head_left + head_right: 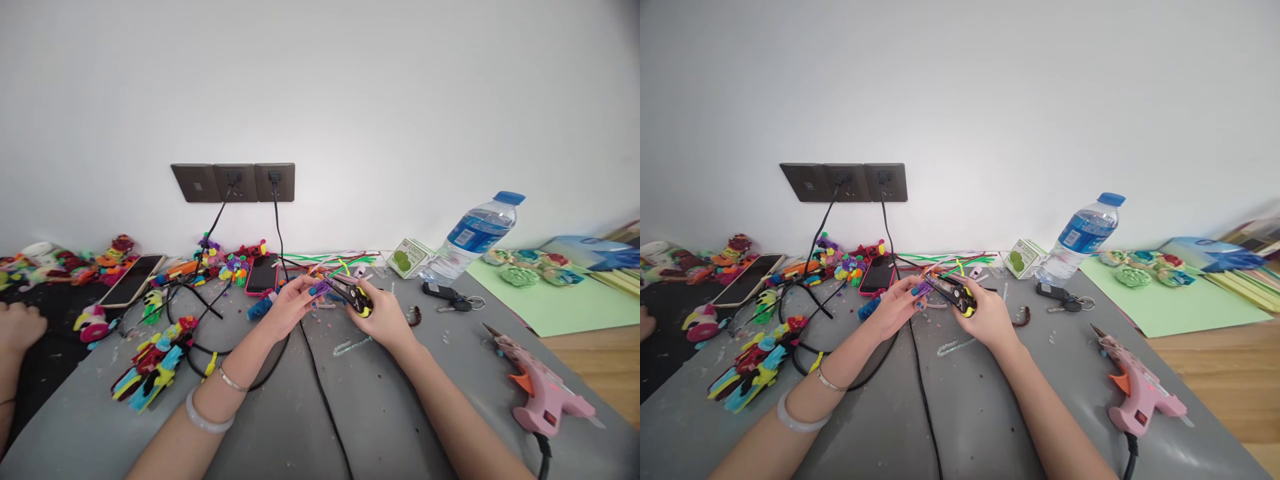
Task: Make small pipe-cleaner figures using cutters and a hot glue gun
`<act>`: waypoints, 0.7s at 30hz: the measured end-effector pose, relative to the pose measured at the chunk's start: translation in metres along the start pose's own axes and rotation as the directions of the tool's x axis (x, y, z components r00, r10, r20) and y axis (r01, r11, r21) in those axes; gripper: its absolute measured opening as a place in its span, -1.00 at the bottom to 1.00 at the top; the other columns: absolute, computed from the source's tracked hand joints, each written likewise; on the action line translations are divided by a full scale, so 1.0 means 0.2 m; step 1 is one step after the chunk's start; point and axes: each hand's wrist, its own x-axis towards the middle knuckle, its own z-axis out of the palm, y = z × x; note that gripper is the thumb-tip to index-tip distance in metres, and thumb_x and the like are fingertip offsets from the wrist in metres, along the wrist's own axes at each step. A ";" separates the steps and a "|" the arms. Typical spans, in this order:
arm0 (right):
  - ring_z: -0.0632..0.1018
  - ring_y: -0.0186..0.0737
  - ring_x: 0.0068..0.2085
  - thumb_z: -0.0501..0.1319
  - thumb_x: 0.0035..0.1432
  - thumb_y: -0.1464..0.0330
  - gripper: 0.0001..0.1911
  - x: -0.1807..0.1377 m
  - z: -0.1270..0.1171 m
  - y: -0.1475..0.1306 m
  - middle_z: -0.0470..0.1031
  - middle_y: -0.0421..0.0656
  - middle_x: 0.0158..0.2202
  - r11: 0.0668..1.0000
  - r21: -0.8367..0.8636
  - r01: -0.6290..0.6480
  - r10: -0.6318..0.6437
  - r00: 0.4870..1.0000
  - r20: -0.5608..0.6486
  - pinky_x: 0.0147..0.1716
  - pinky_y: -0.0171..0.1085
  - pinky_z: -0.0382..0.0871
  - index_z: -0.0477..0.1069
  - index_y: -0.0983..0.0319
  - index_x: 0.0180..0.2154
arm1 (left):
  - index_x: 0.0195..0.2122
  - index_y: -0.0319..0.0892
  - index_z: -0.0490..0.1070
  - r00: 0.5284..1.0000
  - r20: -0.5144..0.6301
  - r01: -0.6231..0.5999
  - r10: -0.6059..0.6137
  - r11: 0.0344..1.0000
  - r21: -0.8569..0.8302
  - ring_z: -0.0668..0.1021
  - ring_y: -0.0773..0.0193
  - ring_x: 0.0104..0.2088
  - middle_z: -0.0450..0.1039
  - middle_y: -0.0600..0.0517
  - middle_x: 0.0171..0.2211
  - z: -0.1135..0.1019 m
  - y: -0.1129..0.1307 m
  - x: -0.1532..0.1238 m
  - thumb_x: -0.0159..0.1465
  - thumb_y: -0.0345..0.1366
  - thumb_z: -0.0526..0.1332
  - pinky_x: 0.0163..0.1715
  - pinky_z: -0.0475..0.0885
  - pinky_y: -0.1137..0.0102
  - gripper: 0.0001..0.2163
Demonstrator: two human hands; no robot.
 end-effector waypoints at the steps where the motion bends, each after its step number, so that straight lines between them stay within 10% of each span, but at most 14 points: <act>1: 0.44 -0.21 -0.58 0.16 0.02 0.27 -0.85 0.00 0.00 0.00 0.42 -0.24 -0.57 1.000 -0.001 0.003 -0.003 1.000 -0.002 -0.54 -0.31 0.20 0.20 0.13 -0.37 | -0.29 -0.22 0.54 1.000 -0.002 -0.001 0.001 1.000 0.002 0.48 0.41 -0.46 0.49 0.05 -0.43 0.00 0.00 0.00 0.02 -0.18 0.50 -0.42 0.32 0.49 -0.69; 21: 0.43 -0.22 -0.43 0.14 0.02 0.33 -0.80 0.02 -0.02 0.04 0.43 -0.20 -0.41 0.983 0.162 -0.090 0.118 0.977 -0.179 -0.38 -0.29 0.31 0.30 0.18 -0.24 | -0.31 -0.23 0.58 0.999 -0.045 -0.004 0.002 0.998 -0.064 0.51 0.38 -0.45 0.52 0.02 -0.41 0.01 -0.01 0.00 0.00 -0.20 0.51 -0.41 0.35 0.47 -0.71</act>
